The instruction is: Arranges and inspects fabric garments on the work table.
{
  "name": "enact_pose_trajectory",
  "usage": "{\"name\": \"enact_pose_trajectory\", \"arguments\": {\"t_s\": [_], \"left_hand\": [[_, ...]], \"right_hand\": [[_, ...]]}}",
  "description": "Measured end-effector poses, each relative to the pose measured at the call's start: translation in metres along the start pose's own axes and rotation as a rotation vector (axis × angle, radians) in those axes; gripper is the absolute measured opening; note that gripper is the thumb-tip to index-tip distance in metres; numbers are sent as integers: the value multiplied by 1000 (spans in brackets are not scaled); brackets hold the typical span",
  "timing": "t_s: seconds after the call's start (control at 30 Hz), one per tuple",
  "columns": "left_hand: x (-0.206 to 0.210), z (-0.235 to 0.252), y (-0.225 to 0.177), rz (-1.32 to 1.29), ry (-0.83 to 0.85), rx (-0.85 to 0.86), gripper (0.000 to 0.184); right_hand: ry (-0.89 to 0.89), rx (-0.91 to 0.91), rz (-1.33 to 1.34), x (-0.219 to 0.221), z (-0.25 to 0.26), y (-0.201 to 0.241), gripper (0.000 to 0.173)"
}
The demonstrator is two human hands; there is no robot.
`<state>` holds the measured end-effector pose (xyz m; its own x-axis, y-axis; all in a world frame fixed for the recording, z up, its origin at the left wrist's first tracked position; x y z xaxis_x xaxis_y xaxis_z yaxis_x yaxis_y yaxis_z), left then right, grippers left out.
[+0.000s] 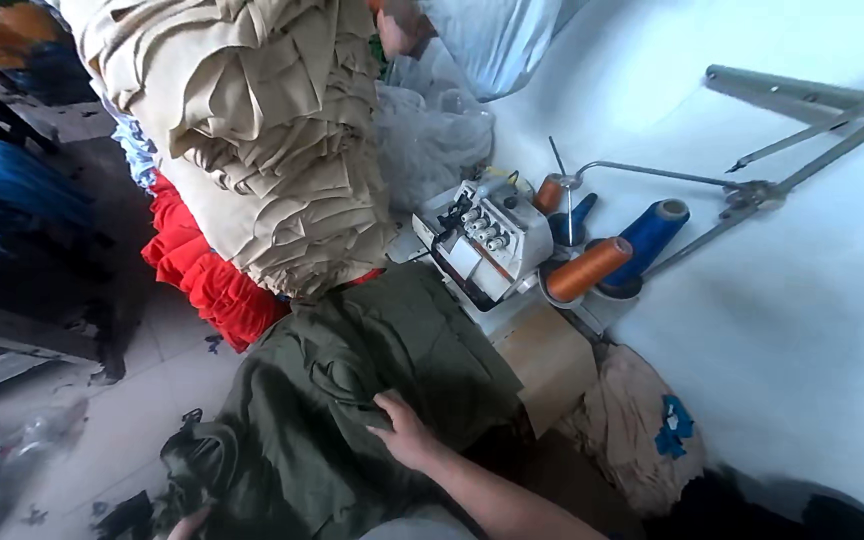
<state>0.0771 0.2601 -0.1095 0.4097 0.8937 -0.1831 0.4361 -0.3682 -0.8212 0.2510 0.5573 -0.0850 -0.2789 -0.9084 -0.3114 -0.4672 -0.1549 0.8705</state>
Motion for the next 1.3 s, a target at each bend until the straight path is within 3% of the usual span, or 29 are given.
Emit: {"name": "enact_pose_trajectory", "arguments": {"t_s": [0.03,0.1,0.17,0.23,0.27,0.4,0.53,0.6,0.67,0.7,0.8,0.87,0.97,1.07,1.2,1.3], "left_hand": [[0,5,-2,26,8,-4,68],[3,13,-15,99,19,-26,71],[12,15,-34,195,39,-25,69],[27,12,-53,273,71,39,65],[34,9,-60,291,88,56,65],[61,4,-74,259,100,38,69],[80,7,-82,268,104,31,64],[90,3,-89,270,92,33,64],[98,-4,-95,275,91,68,66],[102,-9,-100,272,106,96,66],[107,-26,-115,302,161,159,71],[107,-38,-125,314,178,166,76],[110,-53,-133,245,216,156,81],[122,-58,-132,133,286,170,79],[135,-45,-117,104,352,139,81],[132,-40,-101,110,301,88,78]], "right_hand": [[4,38,211,-4,-6,10,54],[-171,143,631,-26,-20,30,62],[-421,148,866,-65,-41,46,48],[-652,59,984,-115,-72,59,23],[-792,5,983,-140,-92,68,15],[-1405,-227,778,-223,-174,83,13],[-1618,-506,642,-261,-215,84,27],[-1601,-438,602,-266,-198,68,31],[-1468,-263,461,-268,-161,39,50],[-1346,-133,287,-267,-141,24,57],[-820,329,-361,-261,-88,-32,53],[-602,493,-495,-242,-64,-71,64],[-596,419,-363,-198,-51,-78,48],[-424,191,-65,-140,-43,-52,32],[-106,-135,102,-55,-32,-11,37],[22,-214,-27,-20,-25,2,46]]}}
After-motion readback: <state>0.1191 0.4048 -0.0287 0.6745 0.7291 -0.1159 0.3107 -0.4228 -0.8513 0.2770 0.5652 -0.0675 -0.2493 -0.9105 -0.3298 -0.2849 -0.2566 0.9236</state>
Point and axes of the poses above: each hand's wrist, its own z-axis towards the middle knuckle, its own x-axis out of the palm, y = z × x, the point moved 2 cm from there along z, towards the middle knuckle, and after that the axes turned 6 degrees about y, right-handed, at the moved point
